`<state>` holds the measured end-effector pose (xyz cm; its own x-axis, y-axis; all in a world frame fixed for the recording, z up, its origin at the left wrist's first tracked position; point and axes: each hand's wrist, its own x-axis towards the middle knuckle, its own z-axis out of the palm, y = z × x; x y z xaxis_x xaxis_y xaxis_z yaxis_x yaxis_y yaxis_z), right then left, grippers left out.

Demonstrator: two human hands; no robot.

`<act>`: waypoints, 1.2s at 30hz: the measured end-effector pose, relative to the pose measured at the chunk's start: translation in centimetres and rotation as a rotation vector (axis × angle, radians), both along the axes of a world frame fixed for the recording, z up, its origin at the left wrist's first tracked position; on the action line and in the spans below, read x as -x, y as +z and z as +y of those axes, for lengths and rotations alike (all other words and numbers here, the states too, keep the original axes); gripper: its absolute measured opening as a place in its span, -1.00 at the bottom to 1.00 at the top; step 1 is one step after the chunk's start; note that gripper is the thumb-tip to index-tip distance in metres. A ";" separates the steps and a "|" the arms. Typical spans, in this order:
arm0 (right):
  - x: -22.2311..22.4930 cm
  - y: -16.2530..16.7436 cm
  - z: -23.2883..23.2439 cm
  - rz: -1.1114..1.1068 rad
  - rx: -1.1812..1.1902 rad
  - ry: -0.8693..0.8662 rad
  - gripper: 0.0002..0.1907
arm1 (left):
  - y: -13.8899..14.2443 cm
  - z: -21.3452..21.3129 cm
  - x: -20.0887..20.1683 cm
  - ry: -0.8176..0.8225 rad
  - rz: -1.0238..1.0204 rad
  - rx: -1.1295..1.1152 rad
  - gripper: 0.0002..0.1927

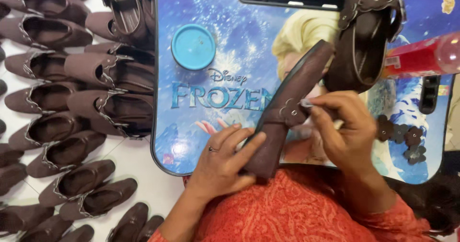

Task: The person wipes the exterior and interior of brown children's shoes using a white cloth. They repeatedly pick up shoes from the floor, wipe them, and place them back down, occasionally applying liquid from a bottle to the cloth.

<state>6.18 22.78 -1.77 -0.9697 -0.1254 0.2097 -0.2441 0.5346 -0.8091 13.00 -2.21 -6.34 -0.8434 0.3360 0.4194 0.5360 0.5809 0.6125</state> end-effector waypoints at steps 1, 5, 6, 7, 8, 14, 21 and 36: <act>-0.1 -0.5 -0.1 0.009 0.018 0.010 -0.86 | 0.6 -0.5 0.5 -0.029 -0.017 0.010 -0.15; -0.1 -1.4 -0.6 0.043 0.057 0.054 -0.83 | 1.8 -0.8 3.3 0.008 -0.486 -0.297 0.02; -0.1 -1.3 -0.7 0.052 0.060 0.066 -0.82 | 1.8 -0.1 4.0 0.093 -0.520 -0.266 -0.11; -0.2 -1.2 -0.8 0.086 0.021 0.064 -0.81 | 1.8 0.7 4.7 0.177 -0.549 -0.234 -0.23; -0.2 -1.1 -1.0 0.120 -0.019 0.061 -0.80 | 1.7 1.5 5.4 0.137 -0.477 -0.265 -0.31; -0.8 -1.1 -1.8 0.490 -0.298 0.275 -0.69 | 1.6 4.5 7.0 0.052 -0.531 -0.479 -0.45; -0.8 -1.2 2.4 0.257 0.130 0.318 -0.68 | 1.8 4.5 6.9 0.054 -0.548 -0.439 -0.45; 0.0 -1.9 3.4 0.107 0.170 0.284 -0.80 | 1.2 4.2 7.1 0.124 -0.585 -0.443 -0.47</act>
<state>6.20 26.15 -3.64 -0.8725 -0.3411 0.3498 -0.4522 0.2927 -0.8425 5.94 1.99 -5.09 -0.9912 0.1274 -0.0356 -0.0029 0.2480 0.9688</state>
